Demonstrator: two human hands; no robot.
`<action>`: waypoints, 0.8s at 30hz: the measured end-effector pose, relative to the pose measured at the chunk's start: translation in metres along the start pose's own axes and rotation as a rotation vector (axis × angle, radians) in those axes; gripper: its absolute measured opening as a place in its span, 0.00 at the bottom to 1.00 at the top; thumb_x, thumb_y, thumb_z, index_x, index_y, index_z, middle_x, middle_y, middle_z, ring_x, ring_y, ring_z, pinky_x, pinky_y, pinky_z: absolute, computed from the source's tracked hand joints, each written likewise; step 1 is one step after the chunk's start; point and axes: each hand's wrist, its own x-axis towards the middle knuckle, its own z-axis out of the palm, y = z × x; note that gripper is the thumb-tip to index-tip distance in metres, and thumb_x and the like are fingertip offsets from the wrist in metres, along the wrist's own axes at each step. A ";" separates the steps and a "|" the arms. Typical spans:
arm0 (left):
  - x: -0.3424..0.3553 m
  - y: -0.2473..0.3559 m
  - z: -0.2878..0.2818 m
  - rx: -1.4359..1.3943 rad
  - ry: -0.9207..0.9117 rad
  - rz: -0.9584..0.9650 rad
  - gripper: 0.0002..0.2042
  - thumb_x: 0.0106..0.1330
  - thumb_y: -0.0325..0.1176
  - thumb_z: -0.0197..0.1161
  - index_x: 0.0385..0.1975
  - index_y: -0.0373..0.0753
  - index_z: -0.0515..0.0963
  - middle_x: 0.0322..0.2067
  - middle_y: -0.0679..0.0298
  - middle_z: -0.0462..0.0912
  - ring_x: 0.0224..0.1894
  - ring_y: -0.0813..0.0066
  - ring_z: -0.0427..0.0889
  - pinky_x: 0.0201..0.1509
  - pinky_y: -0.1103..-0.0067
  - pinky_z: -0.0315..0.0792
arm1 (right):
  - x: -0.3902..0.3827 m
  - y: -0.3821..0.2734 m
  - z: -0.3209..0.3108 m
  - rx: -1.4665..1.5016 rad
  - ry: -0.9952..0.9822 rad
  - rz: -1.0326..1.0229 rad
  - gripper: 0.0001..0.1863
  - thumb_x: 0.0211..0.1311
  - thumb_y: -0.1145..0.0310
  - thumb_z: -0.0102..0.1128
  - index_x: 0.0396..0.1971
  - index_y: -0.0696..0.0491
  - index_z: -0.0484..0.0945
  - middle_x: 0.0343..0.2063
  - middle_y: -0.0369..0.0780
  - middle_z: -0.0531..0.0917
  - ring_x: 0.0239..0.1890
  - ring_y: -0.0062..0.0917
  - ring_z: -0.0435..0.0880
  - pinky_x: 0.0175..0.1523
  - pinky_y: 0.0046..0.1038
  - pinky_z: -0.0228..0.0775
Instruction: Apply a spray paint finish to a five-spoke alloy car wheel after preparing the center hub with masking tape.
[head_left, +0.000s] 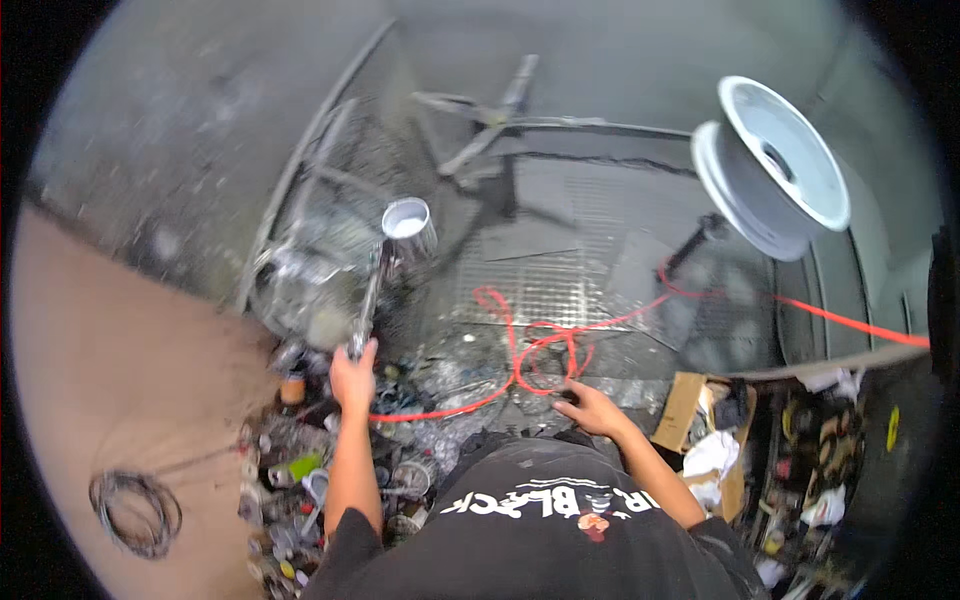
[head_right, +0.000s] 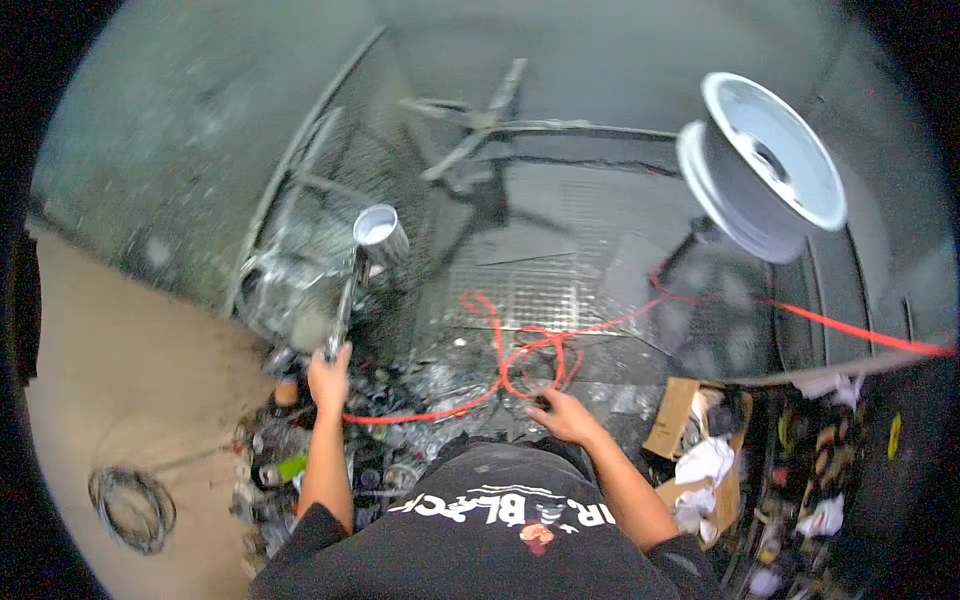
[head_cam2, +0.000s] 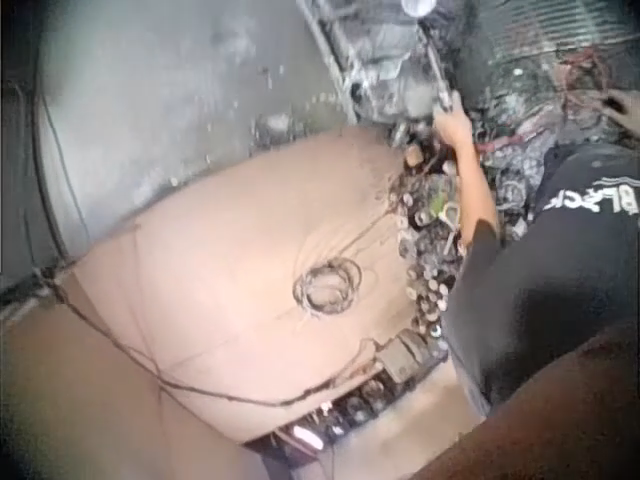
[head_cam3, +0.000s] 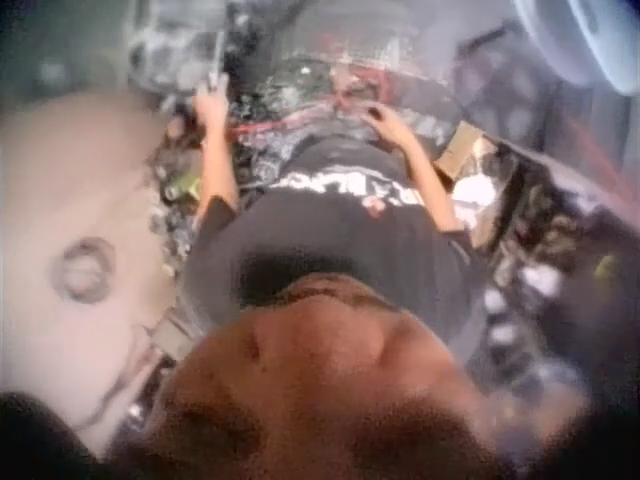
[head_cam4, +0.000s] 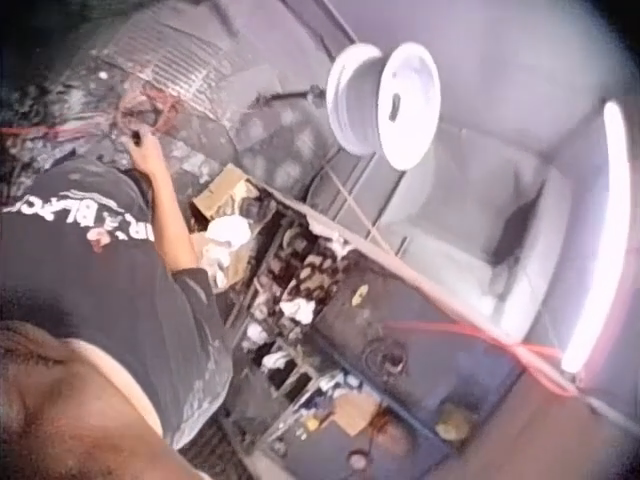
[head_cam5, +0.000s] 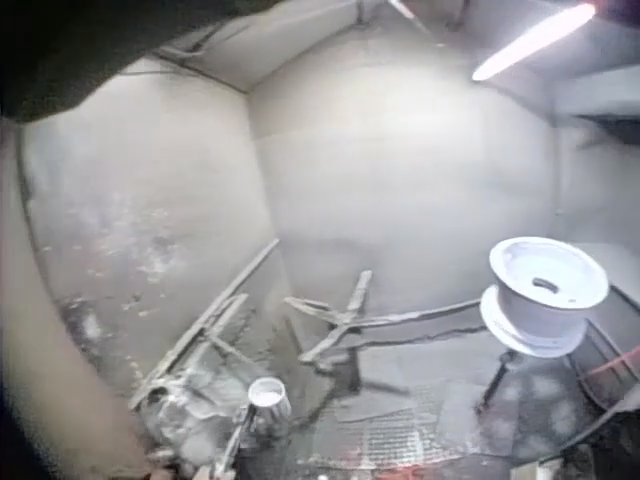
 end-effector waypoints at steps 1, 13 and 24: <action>-0.024 0.027 0.011 -0.036 -0.043 0.023 0.27 0.59 0.55 0.70 0.42 0.34 0.79 0.38 0.43 0.85 0.42 0.41 0.82 0.47 0.58 0.73 | 0.006 0.006 -0.006 0.057 0.013 -0.059 0.27 0.64 0.50 0.65 0.54 0.55 0.78 0.43 0.51 0.85 0.46 0.42 0.86 0.51 0.38 0.76; -0.243 0.271 0.203 -0.467 -0.787 0.400 0.19 0.66 0.37 0.69 0.51 0.33 0.74 0.40 0.52 0.85 0.41 0.64 0.83 0.49 0.70 0.75 | 0.044 0.044 -0.173 0.469 0.918 0.133 0.52 0.62 0.53 0.66 0.70 0.71 0.45 0.60 0.64 0.72 0.63 0.52 0.74 0.67 0.39 0.65; -0.354 0.432 0.252 -0.312 -1.720 0.814 0.34 0.72 0.47 0.62 0.65 0.30 0.56 0.58 0.37 0.72 0.62 0.54 0.74 0.66 0.65 0.67 | -0.104 0.110 -0.351 0.674 1.299 0.135 0.32 0.59 0.80 0.54 0.65 0.49 0.64 0.44 0.36 0.77 0.37 0.21 0.81 0.28 0.26 0.82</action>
